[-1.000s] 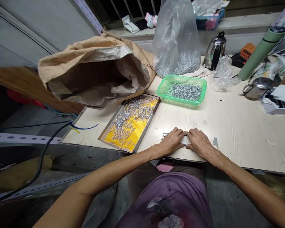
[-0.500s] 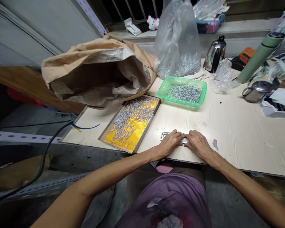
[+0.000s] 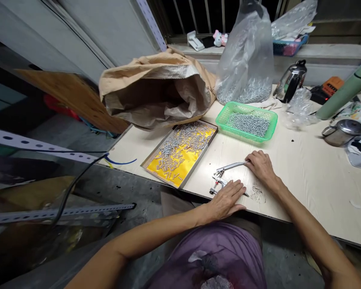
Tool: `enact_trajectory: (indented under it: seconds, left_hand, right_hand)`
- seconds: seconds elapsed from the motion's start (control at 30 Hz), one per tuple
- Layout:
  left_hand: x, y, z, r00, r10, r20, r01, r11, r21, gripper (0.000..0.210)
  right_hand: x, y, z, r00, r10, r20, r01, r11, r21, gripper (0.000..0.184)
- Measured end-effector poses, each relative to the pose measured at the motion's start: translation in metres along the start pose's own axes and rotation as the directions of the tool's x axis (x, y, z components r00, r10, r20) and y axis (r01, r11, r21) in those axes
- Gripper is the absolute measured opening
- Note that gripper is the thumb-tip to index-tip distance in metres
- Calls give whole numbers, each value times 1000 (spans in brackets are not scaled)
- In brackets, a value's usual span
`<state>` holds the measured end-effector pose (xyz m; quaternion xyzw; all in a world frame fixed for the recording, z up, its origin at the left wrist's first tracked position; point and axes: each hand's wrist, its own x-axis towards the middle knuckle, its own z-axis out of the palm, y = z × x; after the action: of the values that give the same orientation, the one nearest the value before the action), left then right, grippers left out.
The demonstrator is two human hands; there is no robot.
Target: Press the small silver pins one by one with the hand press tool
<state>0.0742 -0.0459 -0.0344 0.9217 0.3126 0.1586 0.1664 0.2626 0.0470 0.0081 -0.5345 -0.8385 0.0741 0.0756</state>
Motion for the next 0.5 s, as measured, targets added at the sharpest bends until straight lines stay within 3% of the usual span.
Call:
enact_trajectory:
  seconds: [0.1, 0.23, 0.3, 0.4, 0.5]
  left_hand:
    - [1, 0, 0, 1000, -10, 11, 11, 1000, -15, 58]
    - [1, -1, 7, 997, -20, 70, 22, 999, -35, 59]
    - [1, -2, 11, 998, -5, 70, 5, 1000, -10, 61]
    - [1, -6, 16, 999, 10, 52, -13, 999, 47, 63]
    - [1, -10, 19, 999, 18, 49, -22, 996, 83, 58]
  right_hand:
    - [10, -28, -3, 982, -182, 47, 181, 983, 13, 18]
    - [14, -79, 11, 816, -561, 140, 555, 827, 84, 9]
    - [16, -94, 19, 757, -629, 176, 634, 773, 31, 8]
    - [23, -101, 22, 707, -676, 208, 697, 716, -45, 13]
    - [27, -103, 14, 675, -713, 191, 728, 686, -11, 16]
